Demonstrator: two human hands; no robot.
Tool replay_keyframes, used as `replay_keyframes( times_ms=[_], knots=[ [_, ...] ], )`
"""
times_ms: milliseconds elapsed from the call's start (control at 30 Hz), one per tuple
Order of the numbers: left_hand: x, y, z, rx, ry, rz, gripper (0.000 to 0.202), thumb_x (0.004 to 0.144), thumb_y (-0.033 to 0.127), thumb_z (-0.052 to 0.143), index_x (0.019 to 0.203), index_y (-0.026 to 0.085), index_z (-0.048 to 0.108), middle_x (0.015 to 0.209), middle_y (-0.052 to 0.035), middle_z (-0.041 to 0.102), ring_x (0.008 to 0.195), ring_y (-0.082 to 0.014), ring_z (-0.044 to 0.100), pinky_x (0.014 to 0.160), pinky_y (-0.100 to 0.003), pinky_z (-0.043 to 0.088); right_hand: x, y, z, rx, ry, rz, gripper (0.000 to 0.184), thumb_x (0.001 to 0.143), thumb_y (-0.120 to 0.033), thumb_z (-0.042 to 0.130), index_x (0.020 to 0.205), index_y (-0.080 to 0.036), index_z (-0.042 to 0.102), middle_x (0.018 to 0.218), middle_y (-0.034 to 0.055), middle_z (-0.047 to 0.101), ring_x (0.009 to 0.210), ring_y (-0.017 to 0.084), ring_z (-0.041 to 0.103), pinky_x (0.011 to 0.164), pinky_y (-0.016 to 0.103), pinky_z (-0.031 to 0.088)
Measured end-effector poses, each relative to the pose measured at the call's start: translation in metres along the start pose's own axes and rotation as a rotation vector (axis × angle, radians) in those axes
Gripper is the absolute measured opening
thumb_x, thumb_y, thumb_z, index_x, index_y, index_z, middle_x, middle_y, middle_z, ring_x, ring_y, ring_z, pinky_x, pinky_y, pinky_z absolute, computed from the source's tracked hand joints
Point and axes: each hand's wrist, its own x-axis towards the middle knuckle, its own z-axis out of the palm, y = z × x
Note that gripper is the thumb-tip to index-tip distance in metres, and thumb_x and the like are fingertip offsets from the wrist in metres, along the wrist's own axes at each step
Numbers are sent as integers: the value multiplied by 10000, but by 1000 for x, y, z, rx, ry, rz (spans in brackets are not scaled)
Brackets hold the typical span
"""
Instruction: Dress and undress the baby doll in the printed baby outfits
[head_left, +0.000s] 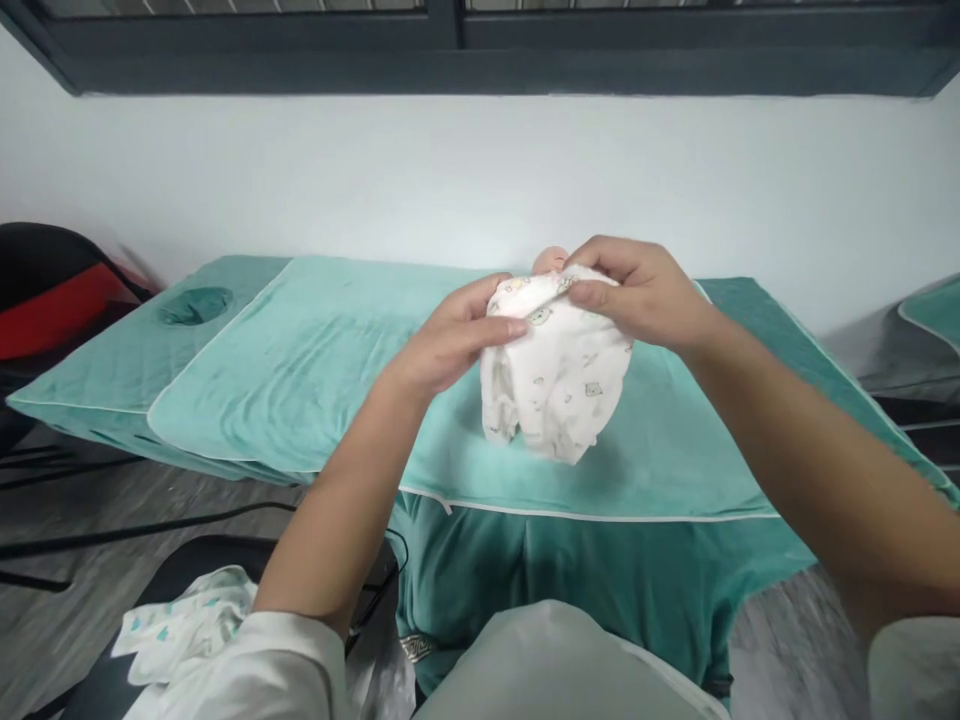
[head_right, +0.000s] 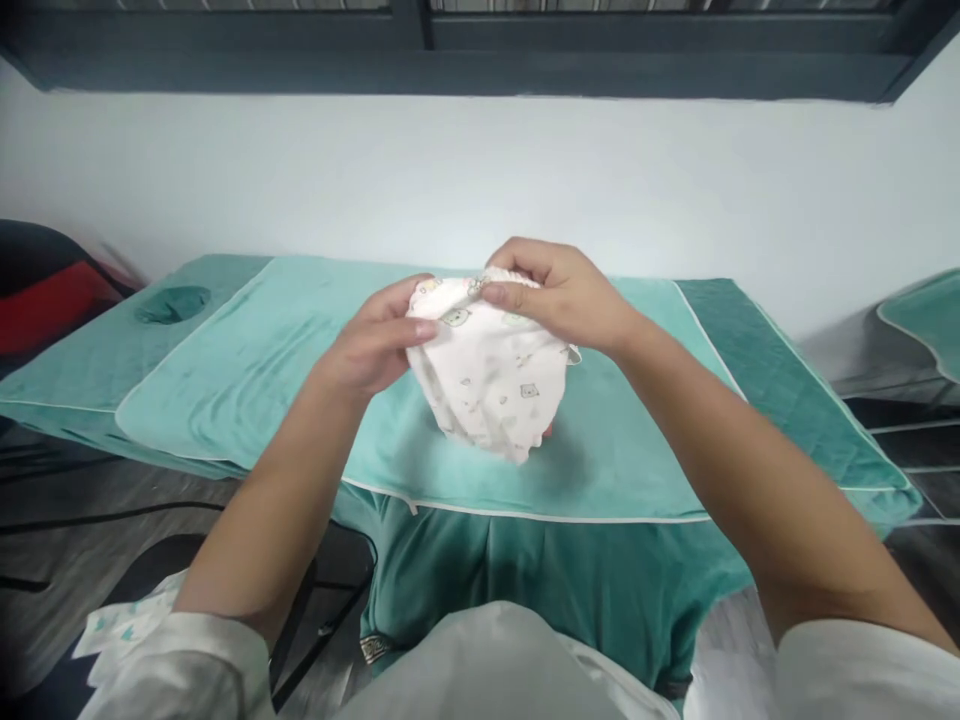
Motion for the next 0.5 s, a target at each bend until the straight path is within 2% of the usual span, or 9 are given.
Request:
replay_keyframes(
  times_ms=[100, 167, 200, 267, 300, 367, 433, 467, 500],
  knots=[
    [-11, -28, 16, -72, -179, -74, 554, 622, 321, 922, 1113, 175, 710, 990, -61, 728, 985, -313, 714, 807, -377, 591, -17, 20, 5, 46, 82, 58, 515, 802, -687, 719, 750, -177, 668, 708, -4, 564, 697, 129, 558, 610, 241, 417],
    [-16, -50, 25, -5, -326, -194, 495, 625, 364, 921, 1041, 166, 743, 937, -72, 740, 870, -267, 714, 748, -350, 576, -26, 35, 12, 83, 162, 76, 531, 837, -699, 677, 711, -186, 625, 686, -4, 545, 676, 133, 540, 602, 251, 416],
    [-18, -61, 28, 34, -356, -257, 430, 647, 393, 907, 970, 152, 756, 878, -74, 739, 793, -242, 703, 705, -337, 562, -30, 43, 15, 101, 194, 89, 535, 848, -699, 666, 703, -188, 610, 690, -3, 550, 669, 134, 534, 598, 253, 416],
    [-20, -78, 29, 25, -269, -296, 370, 694, 443, 870, 866, 136, 757, 780, -69, 724, 688, -205, 669, 655, -320, 532, -36, 55, 20, 138, 171, 148, 556, 859, -721, 631, 704, -189, 609, 692, 0, 569, 637, 129, 522, 569, 251, 402],
    [-19, -83, 27, -29, -173, -260, 367, 706, 451, 858, 860, 135, 754, 770, -64, 724, 681, -198, 665, 661, -316, 527, -39, 60, 21, 158, 77, 199, 558, 852, -731, 629, 727, -188, 629, 689, 2, 585, 614, 129, 521, 548, 250, 395],
    [-15, -87, 21, -142, 10, -148, 365, 698, 430, 864, 892, 143, 748, 812, -52, 740, 729, -197, 680, 712, -306, 527, -44, 66, 23, 190, -223, 341, 521, 809, -708, 694, 822, -187, 685, 676, 3, 620, 566, 136, 533, 516, 253, 394],
    [-11, -87, 16, -176, 85, -91, 370, 697, 421, 868, 915, 149, 743, 854, -44, 752, 788, -203, 694, 750, -293, 524, -46, 67, 26, 192, -458, 476, 465, 764, -626, 779, 900, -185, 719, 668, 9, 653, 540, 156, 565, 510, 268, 422],
    [-9, -86, 15, -170, 83, -95, 379, 712, 435, 858, 937, 151, 743, 875, -46, 758, 822, -210, 701, 764, -290, 524, -46, 68, 28, 189, -462, 513, 431, 756, -580, 801, 909, -184, 727, 675, 14, 670, 543, 168, 586, 518, 278, 444],
    [-9, -85, 15, -166, 72, -104, 399, 738, 461, 838, 977, 155, 744, 905, -51, 763, 860, -219, 707, 779, -290, 525, -45, 68, 32, 197, -381, 524, 396, 762, -547, 802, 904, -184, 730, 689, 19, 685, 558, 176, 606, 533, 286, 465]
  ],
)
